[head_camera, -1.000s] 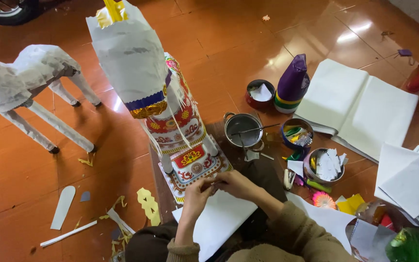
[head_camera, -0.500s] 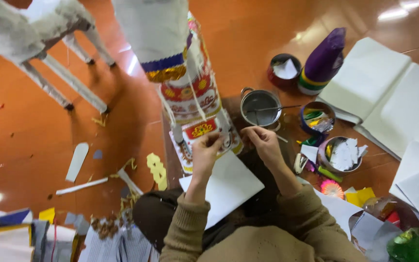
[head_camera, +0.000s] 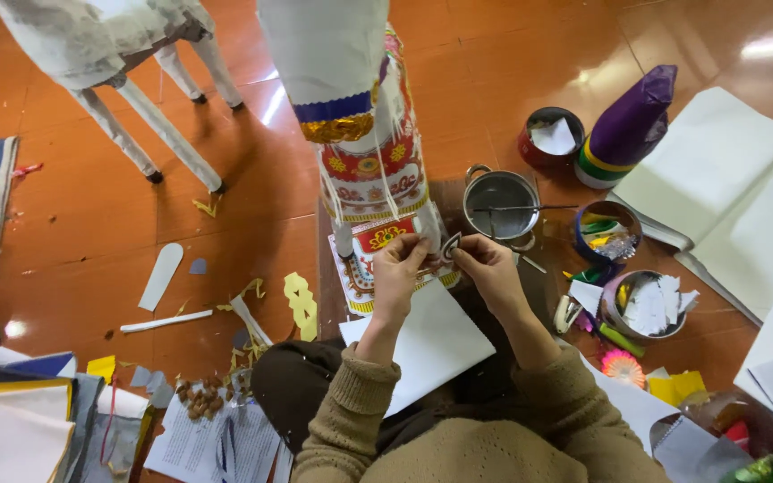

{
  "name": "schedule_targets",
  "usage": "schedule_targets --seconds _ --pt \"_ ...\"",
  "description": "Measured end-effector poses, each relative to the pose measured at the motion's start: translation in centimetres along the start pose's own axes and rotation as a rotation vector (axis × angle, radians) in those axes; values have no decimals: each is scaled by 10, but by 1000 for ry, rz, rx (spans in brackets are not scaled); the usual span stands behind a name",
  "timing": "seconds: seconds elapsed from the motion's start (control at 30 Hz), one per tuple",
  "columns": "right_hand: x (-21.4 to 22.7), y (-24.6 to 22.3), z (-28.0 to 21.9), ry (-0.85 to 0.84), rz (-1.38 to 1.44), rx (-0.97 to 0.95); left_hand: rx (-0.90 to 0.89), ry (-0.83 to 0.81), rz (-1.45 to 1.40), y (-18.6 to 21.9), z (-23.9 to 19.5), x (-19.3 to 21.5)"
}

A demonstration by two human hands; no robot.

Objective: Assembling a decorative paper horse by cutting, gluing, and attaching paper components

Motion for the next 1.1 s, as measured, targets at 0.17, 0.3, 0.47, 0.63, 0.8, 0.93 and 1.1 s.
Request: schedule_targets --seconds 0.17,0.3,0.47,0.63,0.8,0.93,1.1 --pt "68 43 -14 110 -251 -45 14 -33 45 -28 2 5" --pt "175 127 -50 306 -523 -228 56 -57 61 -57 2 17" --pt "334 185 -114 679 -632 -298 115 -105 134 -83 -4 29" --pt "416 220 -154 931 -739 -364 138 -91 206 -75 -12 16" --pt "427 257 -147 936 -771 -611 178 -68 259 -76 -14 6" --pt "437 287 -141 912 -856 -656 171 -80 269 -88 -12 7" --pt "423 269 -136 924 -993 -684 231 -123 212 -106 -10 9"
Point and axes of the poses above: each hand's wrist, its own z-axis towards the middle knuckle, its own x-axis out of the back of the hand, y = z × x, the point moved 4 cm from there along z, towards the middle knuckle, and after that the axes turned 13 degrees about -y, right-handed, at the moved point
